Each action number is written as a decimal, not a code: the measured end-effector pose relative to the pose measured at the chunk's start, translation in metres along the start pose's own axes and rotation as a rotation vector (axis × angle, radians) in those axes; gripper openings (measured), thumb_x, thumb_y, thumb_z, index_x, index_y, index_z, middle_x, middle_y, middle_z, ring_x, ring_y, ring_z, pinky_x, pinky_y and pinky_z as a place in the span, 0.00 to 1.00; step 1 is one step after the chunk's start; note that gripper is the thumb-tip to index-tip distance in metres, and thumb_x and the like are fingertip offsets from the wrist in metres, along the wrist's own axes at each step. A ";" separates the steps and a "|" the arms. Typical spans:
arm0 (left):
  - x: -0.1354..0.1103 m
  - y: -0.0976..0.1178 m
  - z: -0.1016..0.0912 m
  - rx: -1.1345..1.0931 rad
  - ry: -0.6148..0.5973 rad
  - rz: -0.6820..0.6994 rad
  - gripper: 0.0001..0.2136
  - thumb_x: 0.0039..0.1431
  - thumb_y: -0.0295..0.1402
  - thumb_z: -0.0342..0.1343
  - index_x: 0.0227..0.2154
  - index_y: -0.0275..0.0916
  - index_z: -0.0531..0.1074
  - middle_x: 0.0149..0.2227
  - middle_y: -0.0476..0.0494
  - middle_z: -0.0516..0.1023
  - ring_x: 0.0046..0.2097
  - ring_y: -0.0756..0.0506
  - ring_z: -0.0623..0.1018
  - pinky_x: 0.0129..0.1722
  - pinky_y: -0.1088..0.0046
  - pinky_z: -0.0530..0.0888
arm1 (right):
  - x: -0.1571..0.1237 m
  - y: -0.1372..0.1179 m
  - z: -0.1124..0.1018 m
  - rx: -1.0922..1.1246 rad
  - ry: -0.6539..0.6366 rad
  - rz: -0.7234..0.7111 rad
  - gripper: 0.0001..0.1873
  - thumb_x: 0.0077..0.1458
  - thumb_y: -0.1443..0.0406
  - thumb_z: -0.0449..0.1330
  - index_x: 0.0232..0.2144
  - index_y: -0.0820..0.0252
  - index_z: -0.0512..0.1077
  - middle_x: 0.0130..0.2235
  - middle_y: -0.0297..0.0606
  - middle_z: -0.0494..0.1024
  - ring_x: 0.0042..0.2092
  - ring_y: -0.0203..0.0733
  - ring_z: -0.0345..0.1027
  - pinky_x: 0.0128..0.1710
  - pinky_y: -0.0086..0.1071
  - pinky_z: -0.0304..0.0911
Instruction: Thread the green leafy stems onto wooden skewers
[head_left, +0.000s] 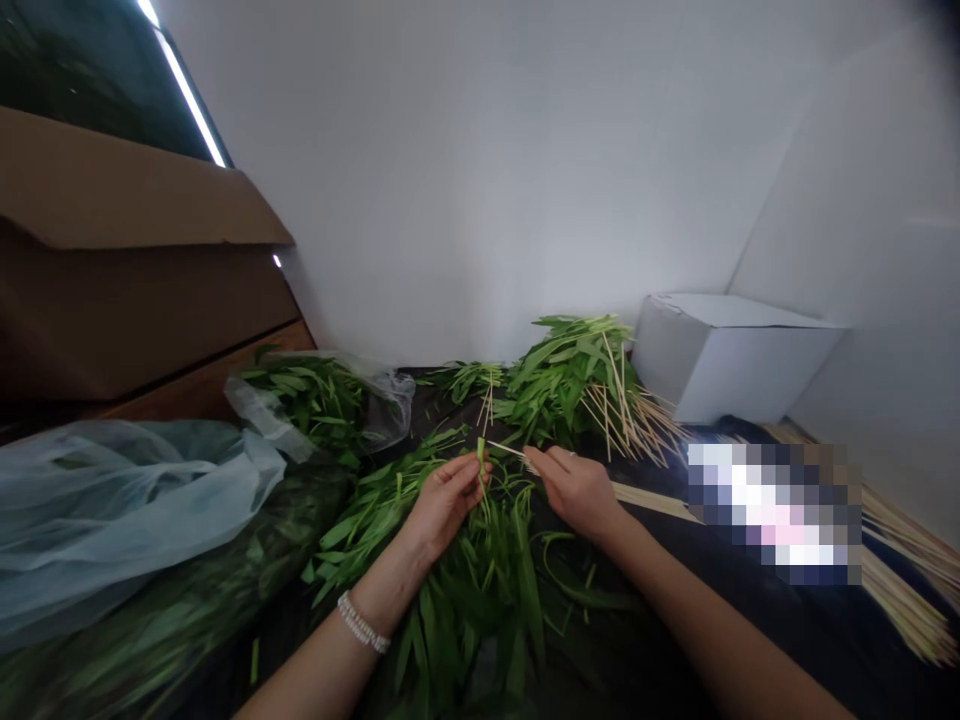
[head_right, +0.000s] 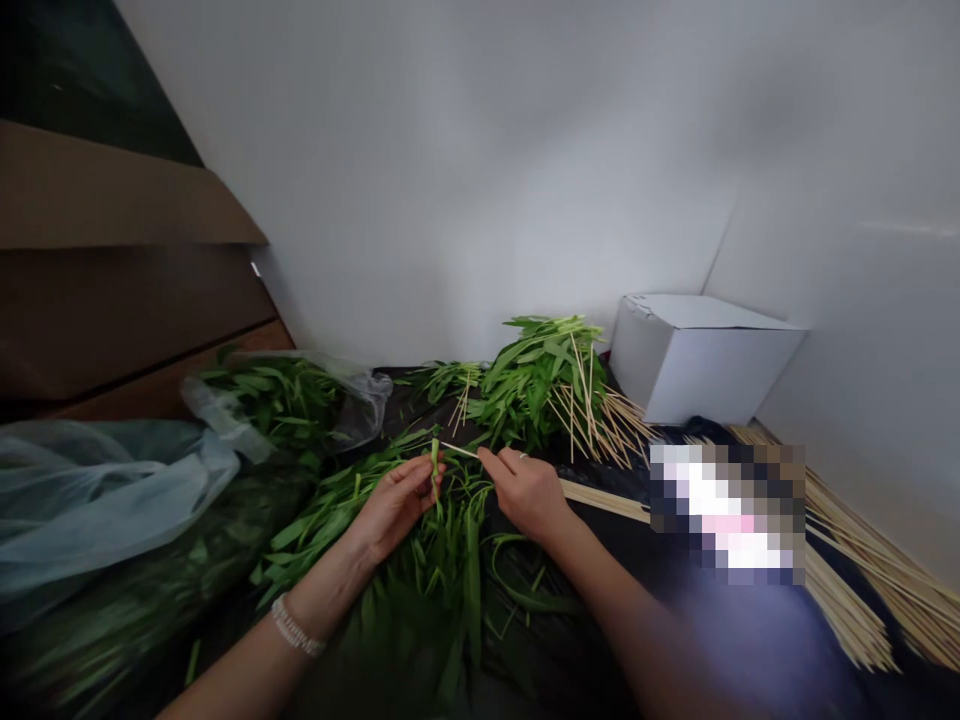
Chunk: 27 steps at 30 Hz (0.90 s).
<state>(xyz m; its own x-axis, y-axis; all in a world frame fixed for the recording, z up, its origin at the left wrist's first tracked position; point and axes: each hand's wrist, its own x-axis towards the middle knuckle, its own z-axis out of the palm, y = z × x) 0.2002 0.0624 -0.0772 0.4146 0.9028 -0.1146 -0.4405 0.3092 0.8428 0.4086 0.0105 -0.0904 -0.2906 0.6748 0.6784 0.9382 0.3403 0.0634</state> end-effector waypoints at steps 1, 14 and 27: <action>0.000 0.000 0.000 -0.005 0.008 0.002 0.15 0.42 0.31 0.70 0.35 0.34 0.80 0.33 0.44 0.81 0.31 0.53 0.76 0.34 0.80 0.73 | 0.000 -0.001 0.000 0.001 -0.005 -0.011 0.20 0.61 0.71 0.46 0.51 0.61 0.71 0.32 0.39 0.74 0.33 0.37 0.67 0.34 0.29 0.59; 0.001 0.002 0.000 -0.015 0.058 0.039 0.13 0.42 0.31 0.70 0.34 0.35 0.80 0.30 0.47 0.81 0.30 0.54 0.75 0.33 0.79 0.71 | 0.000 -0.008 -0.001 -0.009 -0.056 -0.071 0.21 0.61 0.71 0.46 0.51 0.61 0.71 0.32 0.40 0.75 0.32 0.37 0.67 0.34 0.28 0.60; 0.005 0.000 -0.003 -0.004 0.079 0.060 0.14 0.39 0.31 0.72 0.32 0.34 0.81 0.29 0.46 0.81 0.30 0.54 0.75 0.34 0.79 0.70 | -0.001 -0.009 0.003 -0.029 0.009 -0.091 0.19 0.60 0.72 0.48 0.49 0.62 0.72 0.32 0.38 0.75 0.31 0.36 0.67 0.32 0.28 0.58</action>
<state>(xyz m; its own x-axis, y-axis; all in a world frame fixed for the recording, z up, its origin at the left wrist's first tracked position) 0.1999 0.0682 -0.0789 0.3234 0.9404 -0.1050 -0.4661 0.2548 0.8472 0.4000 0.0084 -0.0940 -0.3733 0.6358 0.6756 0.9131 0.3806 0.1463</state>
